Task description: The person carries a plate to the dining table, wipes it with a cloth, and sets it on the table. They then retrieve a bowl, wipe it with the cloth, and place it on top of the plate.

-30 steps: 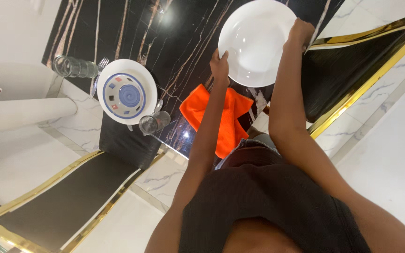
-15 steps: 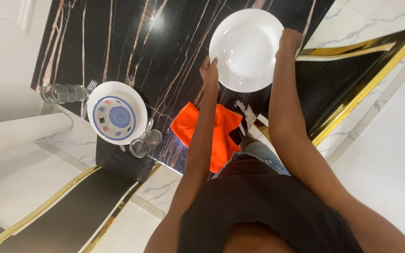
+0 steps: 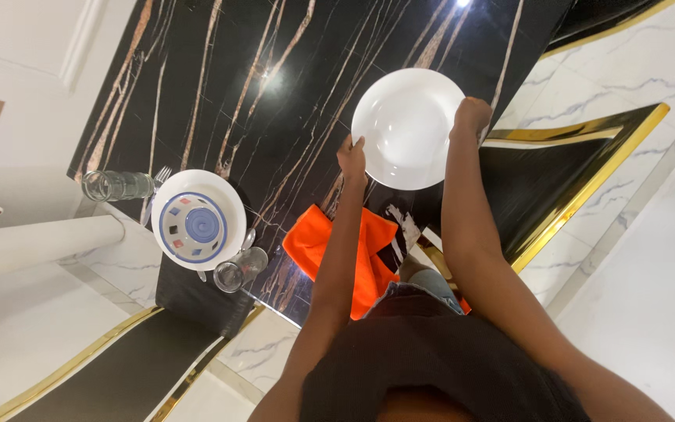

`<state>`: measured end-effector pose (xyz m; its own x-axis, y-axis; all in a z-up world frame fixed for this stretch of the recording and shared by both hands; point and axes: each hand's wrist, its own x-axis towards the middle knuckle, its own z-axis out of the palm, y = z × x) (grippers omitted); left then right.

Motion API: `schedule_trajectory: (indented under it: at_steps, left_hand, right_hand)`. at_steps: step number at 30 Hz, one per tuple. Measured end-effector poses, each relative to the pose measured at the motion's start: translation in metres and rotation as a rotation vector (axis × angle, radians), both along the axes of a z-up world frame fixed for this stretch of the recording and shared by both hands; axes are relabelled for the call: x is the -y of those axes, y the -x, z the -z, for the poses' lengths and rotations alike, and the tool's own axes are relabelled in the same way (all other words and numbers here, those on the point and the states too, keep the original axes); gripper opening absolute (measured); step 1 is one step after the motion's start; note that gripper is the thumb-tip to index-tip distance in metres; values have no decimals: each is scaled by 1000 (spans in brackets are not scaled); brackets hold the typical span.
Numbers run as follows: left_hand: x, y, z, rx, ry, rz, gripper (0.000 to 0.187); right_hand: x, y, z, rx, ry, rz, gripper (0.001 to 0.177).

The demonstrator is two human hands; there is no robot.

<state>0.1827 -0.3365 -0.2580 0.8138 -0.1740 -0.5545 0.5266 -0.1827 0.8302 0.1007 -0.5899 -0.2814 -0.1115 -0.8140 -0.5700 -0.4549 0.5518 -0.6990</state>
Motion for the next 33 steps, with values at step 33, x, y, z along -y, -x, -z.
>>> schedule_trajectory:
  at_steps: [33]
  left_hand:
    - [-54, 137, -246, 112, 528, 274, 76]
  right_hand:
    - [-167, 117, -312, 568, 219, -1006, 57]
